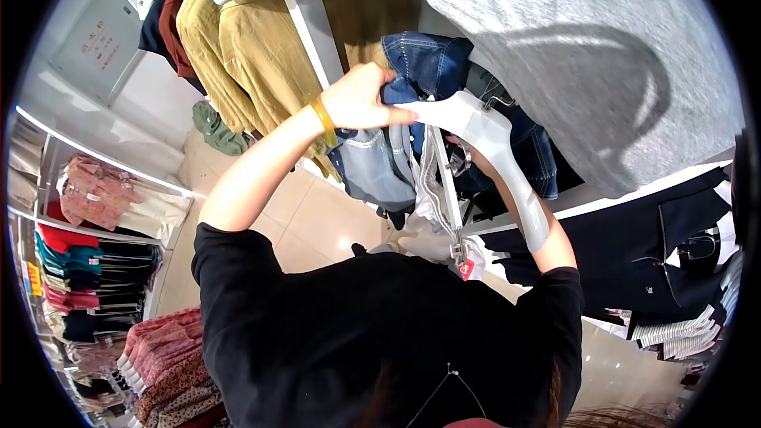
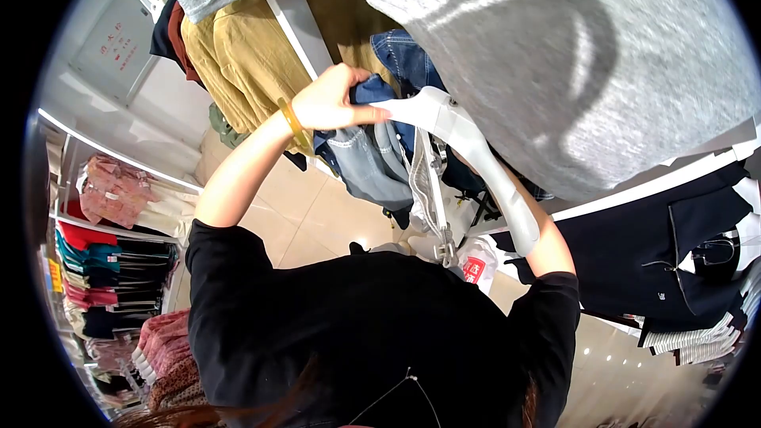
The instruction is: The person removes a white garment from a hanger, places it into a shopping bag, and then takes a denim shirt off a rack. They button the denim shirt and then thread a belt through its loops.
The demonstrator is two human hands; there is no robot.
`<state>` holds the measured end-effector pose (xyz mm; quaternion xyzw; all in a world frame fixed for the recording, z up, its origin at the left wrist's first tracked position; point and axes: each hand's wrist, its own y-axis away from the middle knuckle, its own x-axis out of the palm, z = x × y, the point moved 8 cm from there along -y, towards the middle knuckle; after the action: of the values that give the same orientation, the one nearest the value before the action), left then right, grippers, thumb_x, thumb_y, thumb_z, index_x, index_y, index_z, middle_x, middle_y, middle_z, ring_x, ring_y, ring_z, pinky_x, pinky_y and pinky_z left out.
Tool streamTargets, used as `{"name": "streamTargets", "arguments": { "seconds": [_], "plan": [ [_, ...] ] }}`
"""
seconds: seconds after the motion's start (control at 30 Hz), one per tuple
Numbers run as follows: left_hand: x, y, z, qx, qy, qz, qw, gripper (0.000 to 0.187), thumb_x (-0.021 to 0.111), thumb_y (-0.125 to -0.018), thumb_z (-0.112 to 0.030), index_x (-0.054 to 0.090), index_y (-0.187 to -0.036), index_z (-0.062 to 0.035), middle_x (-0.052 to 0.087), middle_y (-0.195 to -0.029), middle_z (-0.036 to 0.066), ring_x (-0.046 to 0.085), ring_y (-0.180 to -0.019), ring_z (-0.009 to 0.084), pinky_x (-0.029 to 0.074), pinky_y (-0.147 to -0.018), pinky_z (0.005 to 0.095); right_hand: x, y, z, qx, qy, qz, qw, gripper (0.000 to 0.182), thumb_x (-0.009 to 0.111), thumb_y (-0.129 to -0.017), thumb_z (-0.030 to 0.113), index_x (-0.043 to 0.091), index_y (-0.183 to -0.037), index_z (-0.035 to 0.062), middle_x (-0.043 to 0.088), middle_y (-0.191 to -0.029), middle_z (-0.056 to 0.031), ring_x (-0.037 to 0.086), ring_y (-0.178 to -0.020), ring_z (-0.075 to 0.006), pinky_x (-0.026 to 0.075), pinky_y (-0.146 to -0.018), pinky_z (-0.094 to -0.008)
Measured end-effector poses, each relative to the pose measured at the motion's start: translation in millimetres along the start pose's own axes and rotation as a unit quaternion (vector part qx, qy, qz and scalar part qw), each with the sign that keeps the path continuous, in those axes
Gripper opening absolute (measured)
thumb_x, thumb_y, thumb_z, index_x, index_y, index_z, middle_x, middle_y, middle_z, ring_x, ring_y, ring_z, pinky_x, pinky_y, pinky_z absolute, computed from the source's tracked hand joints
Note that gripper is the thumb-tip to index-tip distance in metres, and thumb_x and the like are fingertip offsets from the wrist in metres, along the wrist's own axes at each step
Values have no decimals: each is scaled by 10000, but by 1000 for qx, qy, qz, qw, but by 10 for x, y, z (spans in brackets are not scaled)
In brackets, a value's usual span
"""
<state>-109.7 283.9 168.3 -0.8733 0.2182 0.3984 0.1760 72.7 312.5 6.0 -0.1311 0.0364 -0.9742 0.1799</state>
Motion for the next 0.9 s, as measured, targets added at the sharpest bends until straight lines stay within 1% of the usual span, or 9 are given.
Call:
{"name": "streamTargets", "arguments": {
  "seconds": [0.1, 0.17, 0.2, 0.3, 0.33, 0.37, 0.43, 0.53, 0.9],
  "plan": [
    [84, 36, -44, 41, -34, -3, 999, 423, 814, -581, -270, 625, -803, 37, 629, -675, 177, 644, -654, 274, 489, -642, 344, 66, -176, -189, 35, -77, 66, 994, 504, 571, -890, 229, 384, -1325, 57, 482, -1262, -90, 525, -1074, -136, 467, -866, -275],
    [184, 37, 12, 31, -98, -28, 994, 425, 808, -552, -239, 624, -811, 44, 621, -696, 208, 634, -689, 332, 492, -653, 372, 211, -377, -371, 30, 84, 35, 995, 473, 553, -903, 213, 396, -1319, 53, 478, -1228, -48, 455, -1118, -96, 378, -937, -229],
    [249, 28, 69, 5, -116, -19, 993, 396, 781, -549, -210, 625, -813, 41, 607, -701, 226, 618, -707, 357, 492, -663, 393, 384, -467, -349, -47, 41, 102, 993, 441, 541, -909, 202, 410, -1307, 64, 486, -1170, -20, 433, -1109, -77, 313, -987, -231],
    [280, 46, 79, 10, -132, -48, 990, 322, 724, -557, -173, 617, -787, 26, 600, -680, 206, 609, -698, 364, 489, -664, 407, 355, -522, -589, 9, 30, 105, 994, 381, 564, -877, 122, 459, -1238, 61, 502, -1158, -9, 480, -1053, -86, 408, -906, -245],
    [276, 53, 94, 7, -131, -47, 990, 322, 724, -557, -173, 617, -787, 26, 600, -680, 206, 609, -698, 364, 489, -664, 407, 369, -510, -481, -35, 148, 123, 981, 432, 614, -808, 64, 473, -1217, 54, 535, -1114, -15, 515, -1010, -96, 445, -851, -254],
    [250, 57, 82, 11, -156, -54, 986, 315, 729, -551, -168, 610, -771, 25, 599, -684, 202, 605, -699, 366, 486, -662, 411, 391, -528, -534, -34, 139, 196, 970, 493, 632, -738, 4, 478, -1204, 47, 562, -1060, -29, 537, -980, -104, 453, -829, -260],
    [226, 80, 52, 14, -179, -61, 982, 310, 734, -545, -163, 604, -755, 24, 598, -688, 198, 601, -700, 367, 483, -659, 415, 337, -410, -636, 90, 157, 164, 970, 488, 599, -705, -46, 489, -1174, 33, 573, -1007, -31, 547, -915, -96, 461, -790, -256],
    [178, 111, 1, 3, -220, -76, 973, 273, 741, -555, -137, 587, -717, 20, 592, -689, 194, 596, -701, 369, 476, -647, 422, 483, -244, -421, 112, 87, 179, 974, 462, 558, -686, -77, 499, -1133, 26, 572, -960, -22, 537, -856, -83, 458, -752, -240],
    [100, 147, -25, -14, -247, -106, 963, 274, 739, -576, -135, 568, -720, 23, 582, -655, 209, 594, -688, 378, 480, -646, 427, 596, 402, -374, 200, 166, 274, 926, 420, 561, -689, -8, 530, -1107, 20, 607, -839, -45, 557, -781, -106, 441, -717, -240]
  ]
}}
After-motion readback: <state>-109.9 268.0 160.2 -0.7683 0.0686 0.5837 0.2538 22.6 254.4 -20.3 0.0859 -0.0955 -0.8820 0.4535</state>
